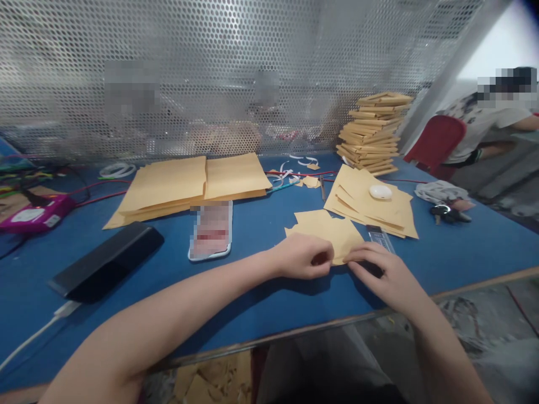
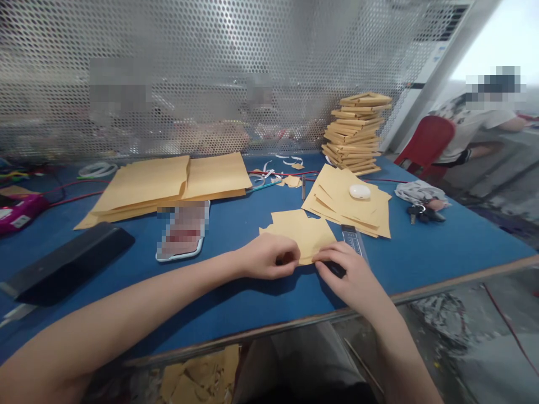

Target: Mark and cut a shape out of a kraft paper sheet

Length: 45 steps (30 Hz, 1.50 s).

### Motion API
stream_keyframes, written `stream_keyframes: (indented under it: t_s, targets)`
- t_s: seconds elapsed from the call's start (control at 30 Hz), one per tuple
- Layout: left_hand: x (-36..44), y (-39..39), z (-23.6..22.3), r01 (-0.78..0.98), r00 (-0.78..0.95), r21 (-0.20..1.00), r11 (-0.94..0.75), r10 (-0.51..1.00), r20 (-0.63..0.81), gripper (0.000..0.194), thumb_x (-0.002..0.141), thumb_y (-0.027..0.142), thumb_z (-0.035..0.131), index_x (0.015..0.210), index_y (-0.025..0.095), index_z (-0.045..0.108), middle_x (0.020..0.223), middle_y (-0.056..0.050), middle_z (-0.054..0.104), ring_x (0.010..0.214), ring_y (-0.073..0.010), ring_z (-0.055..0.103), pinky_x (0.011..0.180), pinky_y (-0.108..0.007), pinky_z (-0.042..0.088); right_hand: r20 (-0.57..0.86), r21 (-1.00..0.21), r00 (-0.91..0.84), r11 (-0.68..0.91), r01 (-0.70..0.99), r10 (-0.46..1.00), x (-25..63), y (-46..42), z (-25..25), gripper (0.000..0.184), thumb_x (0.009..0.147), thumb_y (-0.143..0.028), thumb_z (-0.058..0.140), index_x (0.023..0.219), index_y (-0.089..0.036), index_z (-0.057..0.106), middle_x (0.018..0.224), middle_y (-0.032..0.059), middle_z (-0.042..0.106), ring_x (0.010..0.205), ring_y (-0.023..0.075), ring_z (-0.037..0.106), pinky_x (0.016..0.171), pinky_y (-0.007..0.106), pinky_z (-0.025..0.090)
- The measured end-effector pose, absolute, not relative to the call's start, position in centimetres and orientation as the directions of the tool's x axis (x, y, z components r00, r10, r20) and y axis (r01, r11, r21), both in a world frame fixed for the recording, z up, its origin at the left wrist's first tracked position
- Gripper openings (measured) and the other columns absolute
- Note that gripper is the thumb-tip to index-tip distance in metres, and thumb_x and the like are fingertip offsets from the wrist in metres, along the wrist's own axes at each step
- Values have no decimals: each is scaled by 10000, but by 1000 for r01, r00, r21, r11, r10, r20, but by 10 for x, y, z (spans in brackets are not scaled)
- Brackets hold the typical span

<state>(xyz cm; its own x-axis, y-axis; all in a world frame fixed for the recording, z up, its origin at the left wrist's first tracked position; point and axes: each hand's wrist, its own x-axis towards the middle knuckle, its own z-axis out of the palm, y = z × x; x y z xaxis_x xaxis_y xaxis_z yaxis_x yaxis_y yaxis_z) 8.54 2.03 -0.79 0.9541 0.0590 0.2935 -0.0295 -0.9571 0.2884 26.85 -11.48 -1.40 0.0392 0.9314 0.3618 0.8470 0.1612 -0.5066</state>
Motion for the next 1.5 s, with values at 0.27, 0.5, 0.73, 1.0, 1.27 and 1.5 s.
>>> stream_keyframes:
  t_s: [0.27,0.5,0.73,1.0,1.27,1.5]
  targets:
    - [90,23,-9,66,956,312,-948,149,253,160,834,199,524,681,164,550,660,3,601,627,-129,525,578,-221,340,282,-558,112,68,827,953,268,-110,-14,248,892,-365,515,796,-218,691,920,70,681,921,230,603,855,387,467]
    - [92,24,-6,71,968,315,-947,141,208,181,831,177,521,651,164,533,611,9,553,634,-136,503,576,-210,342,281,-575,166,27,818,945,267,-108,-12,258,871,-415,533,796,-232,699,907,60,699,912,238,616,844,380,469]
    - [91,29,-8,43,973,307,-951,109,202,181,849,190,522,670,167,539,636,12,550,644,-134,497,592,-211,351,282,-588,277,-62,806,919,266,-108,-11,239,842,-430,558,851,-234,695,894,57,720,846,244,639,744,366,484]
    - [91,32,-7,7,975,271,-962,67,211,200,857,205,533,662,166,550,623,5,541,636,-138,499,605,-229,355,295,-553,261,-58,831,919,268,-107,-15,212,849,-398,547,801,-240,679,884,49,720,855,242,640,764,370,478]
    - [92,35,-10,17,975,243,-970,70,212,230,842,213,538,617,167,547,582,8,535,615,-139,495,616,-247,340,217,-571,255,-89,816,942,268,-100,-10,190,832,-372,543,800,-234,670,858,41,730,834,242,648,762,376,477]
    - [91,36,-9,6,975,243,-970,60,214,227,837,212,546,614,168,537,578,11,541,610,-134,488,600,-245,313,179,-584,265,-115,804,947,268,-99,-9,211,839,-382,529,816,-228,670,872,37,726,865,243,637,789,385,460]
